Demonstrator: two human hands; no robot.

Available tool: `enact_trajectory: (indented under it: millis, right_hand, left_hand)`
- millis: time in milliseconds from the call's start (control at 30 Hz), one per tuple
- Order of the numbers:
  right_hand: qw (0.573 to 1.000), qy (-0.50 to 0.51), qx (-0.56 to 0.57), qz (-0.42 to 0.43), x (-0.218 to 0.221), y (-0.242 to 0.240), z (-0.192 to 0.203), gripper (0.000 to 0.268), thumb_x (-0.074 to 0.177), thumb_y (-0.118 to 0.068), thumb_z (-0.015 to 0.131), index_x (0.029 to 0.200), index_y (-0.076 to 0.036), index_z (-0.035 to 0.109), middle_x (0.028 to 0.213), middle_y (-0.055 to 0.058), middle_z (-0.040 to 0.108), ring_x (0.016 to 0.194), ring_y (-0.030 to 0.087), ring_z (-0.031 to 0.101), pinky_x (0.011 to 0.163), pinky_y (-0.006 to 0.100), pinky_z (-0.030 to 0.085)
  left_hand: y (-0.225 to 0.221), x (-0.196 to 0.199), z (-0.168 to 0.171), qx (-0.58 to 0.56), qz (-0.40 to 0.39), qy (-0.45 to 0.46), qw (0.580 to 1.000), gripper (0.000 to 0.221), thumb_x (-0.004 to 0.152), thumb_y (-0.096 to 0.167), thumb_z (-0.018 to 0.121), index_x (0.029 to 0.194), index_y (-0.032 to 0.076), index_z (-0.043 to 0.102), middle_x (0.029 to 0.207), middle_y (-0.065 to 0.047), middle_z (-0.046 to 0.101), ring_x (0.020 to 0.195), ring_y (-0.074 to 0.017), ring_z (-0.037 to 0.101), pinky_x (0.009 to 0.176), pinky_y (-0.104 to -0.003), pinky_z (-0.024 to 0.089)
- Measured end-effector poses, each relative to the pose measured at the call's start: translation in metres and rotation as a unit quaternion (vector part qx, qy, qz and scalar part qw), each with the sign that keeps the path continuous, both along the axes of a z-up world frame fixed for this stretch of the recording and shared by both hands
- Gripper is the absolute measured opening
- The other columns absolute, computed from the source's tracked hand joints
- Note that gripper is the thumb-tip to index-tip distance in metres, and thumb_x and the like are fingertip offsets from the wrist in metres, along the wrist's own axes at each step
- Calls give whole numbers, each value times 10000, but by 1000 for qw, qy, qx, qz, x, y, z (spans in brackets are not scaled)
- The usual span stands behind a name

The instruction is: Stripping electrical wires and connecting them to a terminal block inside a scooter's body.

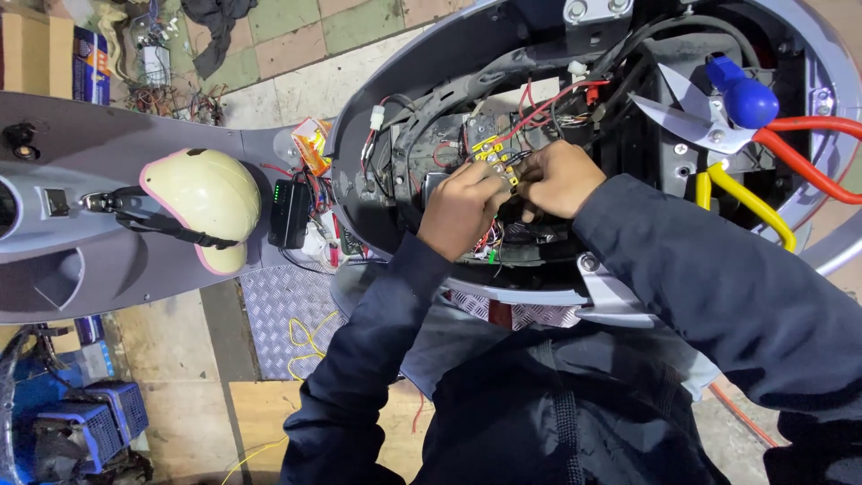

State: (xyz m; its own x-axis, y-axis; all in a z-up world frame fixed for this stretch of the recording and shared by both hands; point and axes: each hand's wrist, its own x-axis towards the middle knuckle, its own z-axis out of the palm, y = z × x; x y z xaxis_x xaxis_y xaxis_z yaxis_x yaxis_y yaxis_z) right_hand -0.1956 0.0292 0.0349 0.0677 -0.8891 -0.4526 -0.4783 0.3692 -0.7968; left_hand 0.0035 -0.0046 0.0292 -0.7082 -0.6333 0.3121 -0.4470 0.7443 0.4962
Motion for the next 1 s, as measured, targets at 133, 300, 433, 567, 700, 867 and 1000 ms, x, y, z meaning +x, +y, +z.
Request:
enact_trajectory:
  millis: [133, 300, 433, 567, 700, 867, 1000]
  right_hand:
    - [1000, 0, 0, 6, 2, 1, 11, 298, 818, -158, 682, 1034, 30, 762, 719, 178, 755, 731, 362, 759, 790, 466, 569]
    - [1000, 14, 5, 6, 0, 0, -3, 299, 828, -175, 693, 1052, 11, 765, 747, 171, 761, 765, 358, 759, 792, 457, 569]
    - [1000, 18, 25, 5, 2, 0, 1, 308, 832, -192, 699, 1067, -5, 765, 754, 152, 767, 762, 320, 766, 793, 440, 569]
    - [1000, 10, 0, 5, 2, 2, -3, 285, 840, -161, 683, 1050, 14, 761, 705, 153, 755, 701, 325, 761, 788, 443, 571]
    - [1000, 7, -16, 9, -1, -3, -23, 312, 840, -153, 668, 1075, 36, 748, 661, 134, 744, 689, 322, 759, 785, 422, 567]
    - [1000, 3, -14, 5, 5, 4, 5, 305, 830, -142, 670, 1067, 32, 749, 660, 135, 747, 682, 314, 761, 793, 418, 566]
    - [1000, -3, -8, 5, 4, 4, 7, 341, 823, -164, 696, 1088, 49, 739, 748, 178, 762, 731, 323, 766, 807, 459, 563]
  left_hand:
    - [9, 0, -1, -23, 33, -12, 999, 202, 940, 314, 680, 836, 167, 589, 842, 35, 542, 867, -237, 641, 686, -358, 569]
    - [25, -10, 7, -53, 100, -16, 993, 215, 944, 257, 683, 816, 116, 584, 819, -21, 534, 855, -262, 633, 727, -340, 565]
    - [32, -13, 18, -25, 117, -1, 993, 178, 945, 193, 690, 838, 83, 600, 814, -45, 530, 838, -305, 627, 745, -376, 558]
    - [24, -8, 19, 37, 107, 34, 993, 165, 895, 150, 744, 848, 62, 612, 795, -63, 527, 802, -328, 625, 706, -398, 551]
    - [16, -3, 12, 63, 64, 54, 994, 130, 898, 149, 741, 834, 91, 643, 799, -46, 563, 815, -324, 642, 711, -403, 564]
    - [13, -5, 30, 71, 20, 54, 996, 83, 918, 94, 715, 864, 63, 662, 813, -60, 592, 845, -326, 646, 728, -400, 576]
    - [10, -2, 33, 73, 6, 56, 996, 68, 904, 113, 749, 906, 75, 693, 841, -47, 631, 851, -307, 677, 743, -389, 594]
